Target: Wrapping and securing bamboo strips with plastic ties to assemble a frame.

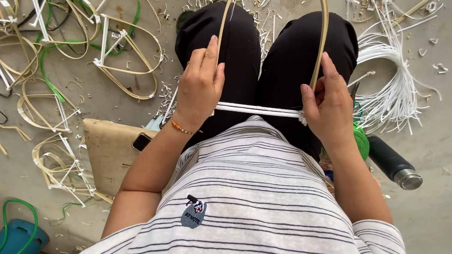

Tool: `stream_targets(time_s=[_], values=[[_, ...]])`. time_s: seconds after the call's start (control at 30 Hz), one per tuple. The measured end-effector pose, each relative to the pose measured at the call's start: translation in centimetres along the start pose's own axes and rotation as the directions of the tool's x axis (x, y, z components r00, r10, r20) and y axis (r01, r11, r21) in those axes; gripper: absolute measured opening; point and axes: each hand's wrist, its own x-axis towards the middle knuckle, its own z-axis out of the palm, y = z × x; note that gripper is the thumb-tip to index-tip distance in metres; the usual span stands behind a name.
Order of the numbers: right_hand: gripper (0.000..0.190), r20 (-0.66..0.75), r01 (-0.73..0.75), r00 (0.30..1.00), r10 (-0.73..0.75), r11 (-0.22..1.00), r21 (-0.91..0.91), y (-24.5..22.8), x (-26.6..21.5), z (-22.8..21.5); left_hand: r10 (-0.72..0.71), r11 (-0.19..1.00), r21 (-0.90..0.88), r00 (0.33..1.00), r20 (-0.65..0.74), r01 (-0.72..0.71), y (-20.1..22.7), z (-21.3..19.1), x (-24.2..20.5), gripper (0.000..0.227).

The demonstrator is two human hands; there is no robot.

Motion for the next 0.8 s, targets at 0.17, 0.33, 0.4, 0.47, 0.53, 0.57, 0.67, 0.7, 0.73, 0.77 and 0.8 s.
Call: stream_targets(time_s=[0.17, 0.33, 0.4, 0.47, 0.53, 0.57, 0.67, 0.7, 0.73, 0.77, 0.8], values=[[0.068, -0.012, 0.015, 1.000, -0.015, 1.000, -0.004, 0.1, 0.2, 0.2, -0.012, 1.000, 0.019, 1.000, 0.004, 0.012, -0.1, 0.3, -0.1, 0.059], [0.065, -0.069, 0.106, 0.991, -0.112, 0.991, -0.083, 0.4, -0.5, 0.3, -0.026, 1.000, -0.011, 1.000, -0.006, 0.026, 0.9, -1.3, 0.2, 0.062], [0.064, -0.108, 0.157, 0.979, -0.173, 0.977, -0.144, 0.3, -0.8, 0.3, -0.081, 0.994, -0.067, 0.996, 0.026, 0.082, 1.3, -2.0, 0.1, 0.065], [0.058, -0.106, 0.018, 0.994, -0.017, 1.000, 0.015, 0.0, -1.2, 0.5, 0.008, 0.979, -0.204, 1.000, 0.005, -0.007, 1.4, -2.3, -0.5, 0.064], [0.055, -0.148, 0.066, 0.987, -0.060, 0.997, 0.035, 0.0, -0.7, 0.7, 0.058, 0.985, -0.165, 0.998, 0.017, -0.055, 1.5, -2.0, -1.0, 0.066], [0.053, -0.186, 0.115, 0.977, -0.104, 0.992, 0.054, 0.0, -0.5, 0.9, 0.104, 0.987, -0.127, 0.994, 0.030, -0.099, 1.5, -1.9, -1.3, 0.069], [0.047, -0.251, 0.205, 0.949, -0.191, 0.978, 0.033, -0.4, 0.2, 1.3, 0.178, 0.973, -0.149, 0.984, 0.000, -0.176, 1.8, -2.0, -1.9, 0.070], [0.047, -0.254, 0.205, 0.948, -0.190, 0.978, 0.032, -0.4, 0.1, 1.3, 0.181, 0.972, -0.149, 0.983, 0.000, -0.179, 1.7, -2.5, -1.6, 0.070], [0.051, -0.234, 0.174, 0.958, -0.165, 0.985, 0.019, -0.4, 0.1, 1.4, 0.119, 0.982, -0.152, 0.993, 0.021, -0.115, 1.6, -3.0, -1.4, 0.069], [0.055, -0.209, 0.150, 0.967, -0.146, 0.989, 0.002, -0.2, 0.2, 1.4, 0.051, 0.987, -0.156, 0.998, 0.036, -0.045, 1.6, -3.4, -1.2, 0.068], [0.055, -0.206, 0.155, 0.967, -0.152, 0.988, -0.002, -0.4, 0.2, 1.2, 0.048, 0.986, -0.159, 0.998, 0.031, -0.042, 1.6, -3.7, -0.1, 0.068]])
